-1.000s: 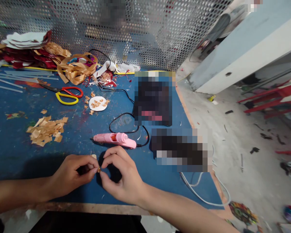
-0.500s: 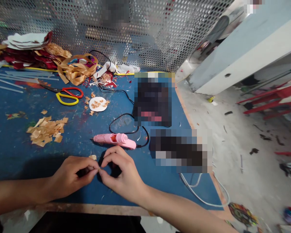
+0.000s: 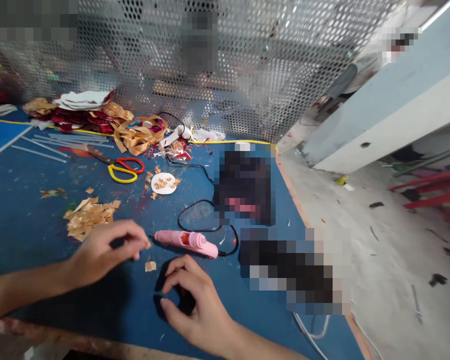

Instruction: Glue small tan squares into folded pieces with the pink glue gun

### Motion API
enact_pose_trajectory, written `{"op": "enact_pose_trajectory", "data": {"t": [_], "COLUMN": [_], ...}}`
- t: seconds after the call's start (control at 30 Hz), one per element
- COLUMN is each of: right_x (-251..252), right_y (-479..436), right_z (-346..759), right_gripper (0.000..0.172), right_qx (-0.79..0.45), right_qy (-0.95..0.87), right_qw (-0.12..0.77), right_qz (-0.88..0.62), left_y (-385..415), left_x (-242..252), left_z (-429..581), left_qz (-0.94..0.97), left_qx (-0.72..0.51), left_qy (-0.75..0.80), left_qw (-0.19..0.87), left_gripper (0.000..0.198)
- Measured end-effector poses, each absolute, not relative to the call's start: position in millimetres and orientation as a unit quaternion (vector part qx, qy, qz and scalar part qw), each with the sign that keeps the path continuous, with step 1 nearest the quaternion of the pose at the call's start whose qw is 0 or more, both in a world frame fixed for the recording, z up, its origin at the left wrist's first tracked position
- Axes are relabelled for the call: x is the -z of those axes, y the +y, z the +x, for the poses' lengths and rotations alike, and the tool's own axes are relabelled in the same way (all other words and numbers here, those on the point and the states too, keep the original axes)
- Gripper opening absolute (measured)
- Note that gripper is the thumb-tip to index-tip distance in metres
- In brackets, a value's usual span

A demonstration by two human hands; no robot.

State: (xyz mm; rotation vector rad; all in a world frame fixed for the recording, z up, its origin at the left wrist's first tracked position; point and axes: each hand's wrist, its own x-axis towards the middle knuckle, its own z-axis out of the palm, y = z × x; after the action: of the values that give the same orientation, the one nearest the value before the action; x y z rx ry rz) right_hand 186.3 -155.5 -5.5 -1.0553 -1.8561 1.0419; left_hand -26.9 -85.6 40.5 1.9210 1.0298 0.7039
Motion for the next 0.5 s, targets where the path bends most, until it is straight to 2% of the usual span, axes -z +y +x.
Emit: {"op": "enact_pose_trajectory", "data": {"t": [0.1,0.17,0.33,0.5], "right_x": [10.3,11.8,13.9,25.4], "right_y": [-154.4,-153.3,-150.9,-146.1], "right_z": [183.2,181.3,182.1,187.8], "right_gripper": [0.01,0.011,0.01,0.011], "right_qx": [-0.408,-0.409,-0.392,-0.384], "right_qy": [-0.73,-0.733,-0.739,-0.763], "right_qw": [0.36,0.355,0.352,0.34], "right_qz": [-0.414,-0.413,-0.419,-0.393], "left_y": [-33.2,4.2,69.8,88.6], "left_x": [-59.8,-61.4,-44.6,-37.2], "left_z": [-27.8,-24.8,-10.6,-0.8], "left_qz": [0.794,0.835,0.844,0.843], "left_qx": [-0.252,-0.15,-0.098,-0.063], "left_qy": [0.461,0.479,0.491,0.512], "left_qw": [0.306,0.226,0.193,0.153], "left_gripper": [0.019,0.019,0.019,0.019]}}
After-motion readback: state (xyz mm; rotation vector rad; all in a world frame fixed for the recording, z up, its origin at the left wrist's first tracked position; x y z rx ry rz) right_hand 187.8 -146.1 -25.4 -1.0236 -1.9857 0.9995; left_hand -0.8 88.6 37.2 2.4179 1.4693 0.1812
